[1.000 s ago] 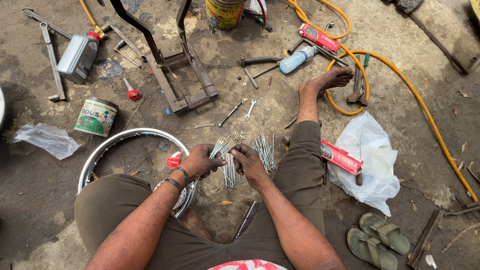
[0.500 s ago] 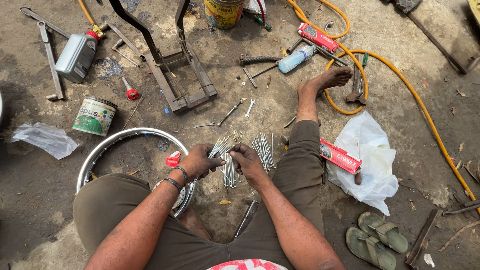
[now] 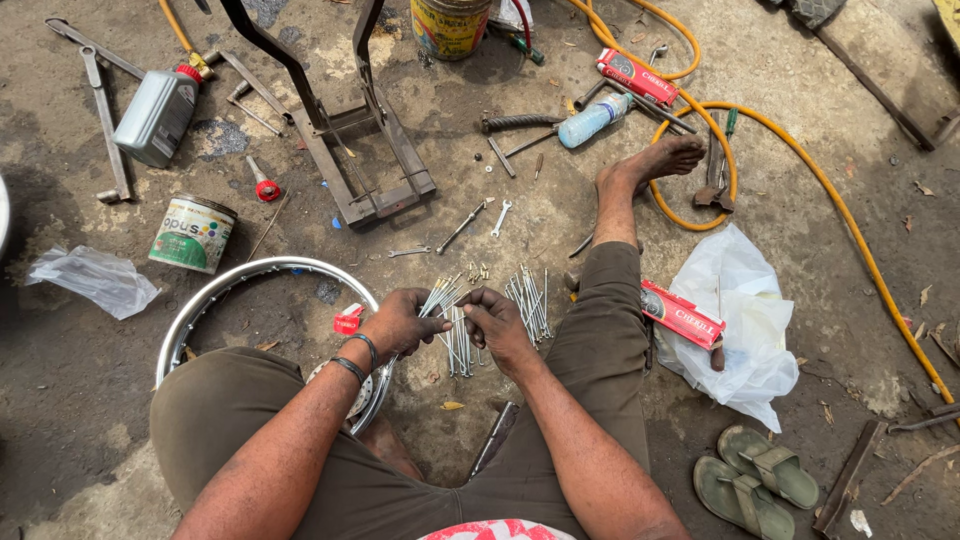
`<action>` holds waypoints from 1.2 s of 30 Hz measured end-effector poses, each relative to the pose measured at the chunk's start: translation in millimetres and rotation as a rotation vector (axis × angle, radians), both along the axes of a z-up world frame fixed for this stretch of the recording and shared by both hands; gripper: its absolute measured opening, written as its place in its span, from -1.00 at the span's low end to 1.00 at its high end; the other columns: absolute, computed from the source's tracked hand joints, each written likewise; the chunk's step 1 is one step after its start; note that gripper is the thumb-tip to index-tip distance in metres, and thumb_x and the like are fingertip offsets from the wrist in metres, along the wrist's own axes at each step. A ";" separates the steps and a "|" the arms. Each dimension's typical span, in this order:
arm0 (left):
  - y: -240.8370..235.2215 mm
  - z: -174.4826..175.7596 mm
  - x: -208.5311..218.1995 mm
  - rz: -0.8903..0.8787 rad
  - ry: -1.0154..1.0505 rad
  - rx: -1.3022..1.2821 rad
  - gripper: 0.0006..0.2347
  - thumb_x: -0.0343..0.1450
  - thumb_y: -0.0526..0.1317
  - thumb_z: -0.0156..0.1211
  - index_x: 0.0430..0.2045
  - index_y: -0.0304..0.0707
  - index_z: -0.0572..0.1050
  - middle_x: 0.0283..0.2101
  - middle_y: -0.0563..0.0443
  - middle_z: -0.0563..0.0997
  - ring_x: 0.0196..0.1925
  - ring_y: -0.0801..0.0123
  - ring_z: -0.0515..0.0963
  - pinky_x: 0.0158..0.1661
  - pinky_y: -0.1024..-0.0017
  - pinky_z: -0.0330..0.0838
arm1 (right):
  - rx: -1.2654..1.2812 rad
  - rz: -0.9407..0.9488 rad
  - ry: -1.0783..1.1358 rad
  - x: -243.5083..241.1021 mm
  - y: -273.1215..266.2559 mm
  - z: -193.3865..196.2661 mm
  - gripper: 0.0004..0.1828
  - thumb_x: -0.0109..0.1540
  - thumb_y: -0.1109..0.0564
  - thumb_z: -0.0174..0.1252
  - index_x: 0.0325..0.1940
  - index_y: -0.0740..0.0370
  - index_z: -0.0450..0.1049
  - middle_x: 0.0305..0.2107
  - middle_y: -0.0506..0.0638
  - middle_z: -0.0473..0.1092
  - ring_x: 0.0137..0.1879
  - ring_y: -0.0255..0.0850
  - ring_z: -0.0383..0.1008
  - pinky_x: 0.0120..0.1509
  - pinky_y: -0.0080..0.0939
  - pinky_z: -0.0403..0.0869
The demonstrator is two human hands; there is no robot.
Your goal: The person sits on the ground and handles a bicycle rim and a pile of metal spokes. They repeatedly pick up spokes, align them, and place them into the rim holes, occasionally adjusting the bundle of spokes in their hands.
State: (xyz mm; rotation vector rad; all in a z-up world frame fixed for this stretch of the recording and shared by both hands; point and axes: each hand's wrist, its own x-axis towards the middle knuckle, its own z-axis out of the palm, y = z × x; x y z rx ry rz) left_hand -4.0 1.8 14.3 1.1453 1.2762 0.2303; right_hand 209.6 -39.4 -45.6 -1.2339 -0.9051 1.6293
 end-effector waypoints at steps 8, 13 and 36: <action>2.0 -36.2 -4.0 -0.202 0.088 0.279 -0.80 0.34 -0.33 0.27 -0.19 -0.18 0.68 -0.54 0.16 0.57 -0.59 0.62 0.47 -0.58 0.63 0.34 | 0.019 0.007 0.110 8.2 3.3 2.9 -0.83 0.27 0.19 0.18 -0.06 0.25 0.49 -0.41 -0.09 0.49 -0.37 -0.41 0.46 -0.32 -0.37 0.45; -1.0 -28.9 -3.7 -0.019 -0.077 -0.096 -0.79 0.42 -0.16 0.35 -0.24 -0.35 0.61 -0.56 0.07 0.48 -0.65 0.49 0.47 -0.65 0.48 0.36 | 0.017 -0.062 0.029 3.5 0.3 2.0 -0.87 0.30 0.15 0.22 -0.18 0.27 0.49 -0.50 -0.10 0.43 -0.47 -0.42 0.39 -0.41 -0.37 0.38; -0.8 -8.4 2.1 -0.060 0.018 -0.019 -0.78 0.43 -0.19 0.28 -0.07 -0.18 0.61 -0.48 0.06 0.59 -0.67 0.58 0.33 -0.68 0.55 0.21 | -0.021 0.012 -0.077 -3.9 -3.0 1.6 -0.80 0.29 0.15 0.15 -0.02 0.24 0.47 -0.56 -0.22 0.26 -0.50 -0.50 0.20 -0.47 -0.45 0.21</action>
